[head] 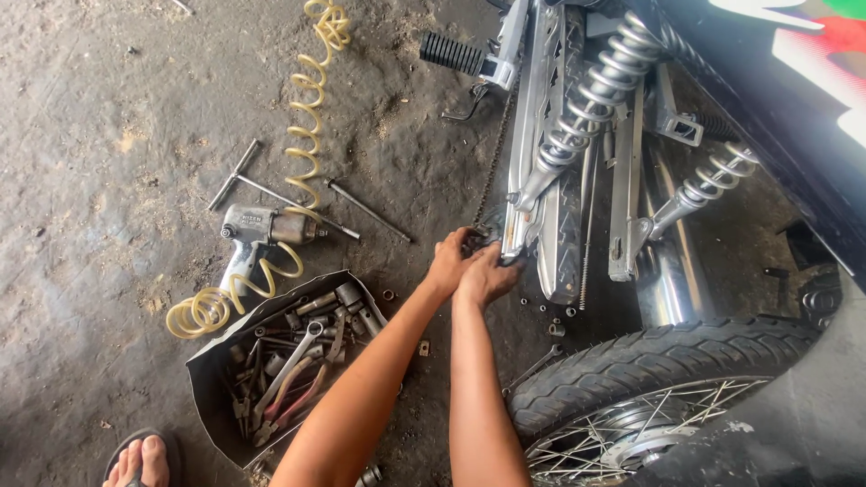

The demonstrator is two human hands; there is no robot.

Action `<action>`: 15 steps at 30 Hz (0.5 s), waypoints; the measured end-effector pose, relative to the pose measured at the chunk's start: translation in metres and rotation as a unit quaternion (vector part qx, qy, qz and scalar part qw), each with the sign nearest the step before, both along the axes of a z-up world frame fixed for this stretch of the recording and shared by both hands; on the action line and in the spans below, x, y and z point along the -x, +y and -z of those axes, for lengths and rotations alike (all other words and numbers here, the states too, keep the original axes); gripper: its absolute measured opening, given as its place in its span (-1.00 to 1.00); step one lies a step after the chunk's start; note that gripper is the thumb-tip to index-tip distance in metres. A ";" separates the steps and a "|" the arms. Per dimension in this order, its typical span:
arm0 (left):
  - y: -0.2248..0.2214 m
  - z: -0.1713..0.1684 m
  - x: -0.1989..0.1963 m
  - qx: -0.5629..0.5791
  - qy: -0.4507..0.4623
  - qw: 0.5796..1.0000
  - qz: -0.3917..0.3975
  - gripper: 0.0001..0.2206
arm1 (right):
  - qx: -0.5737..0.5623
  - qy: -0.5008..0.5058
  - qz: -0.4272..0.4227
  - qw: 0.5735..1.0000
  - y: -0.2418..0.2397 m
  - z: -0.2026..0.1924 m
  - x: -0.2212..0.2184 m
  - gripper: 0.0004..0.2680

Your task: The person kneels beside a motorcycle with its rear wheel removed and fits a sprocket drum onto the wheel hub, pressing and aligning it by hand. They then move to the motorcycle's chain and swingarm area, using a socket wrench on bolts while steadying the parts.

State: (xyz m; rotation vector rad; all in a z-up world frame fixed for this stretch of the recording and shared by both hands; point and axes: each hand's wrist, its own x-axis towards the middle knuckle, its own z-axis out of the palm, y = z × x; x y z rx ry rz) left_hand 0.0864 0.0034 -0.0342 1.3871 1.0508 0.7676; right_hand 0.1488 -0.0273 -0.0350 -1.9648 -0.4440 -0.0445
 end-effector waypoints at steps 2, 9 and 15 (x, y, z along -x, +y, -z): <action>-0.002 -0.003 -0.003 0.002 -0.015 1.000 0.004 -0.49 | -0.019 -0.001 0.005 1.000 -0.004 -0.021 0.002 -0.61; -0.008 -0.025 -0.002 0.039 -0.131 0.990 0.031 -0.49 | -0.069 0.102 0.016 0.992 -0.009 -0.083 0.022 -0.65; -0.023 -0.011 -0.017 0.072 -0.265 0.961 0.027 -0.59 | -0.039 0.107 -0.004 0.993 -0.016 -0.101 0.019 -0.56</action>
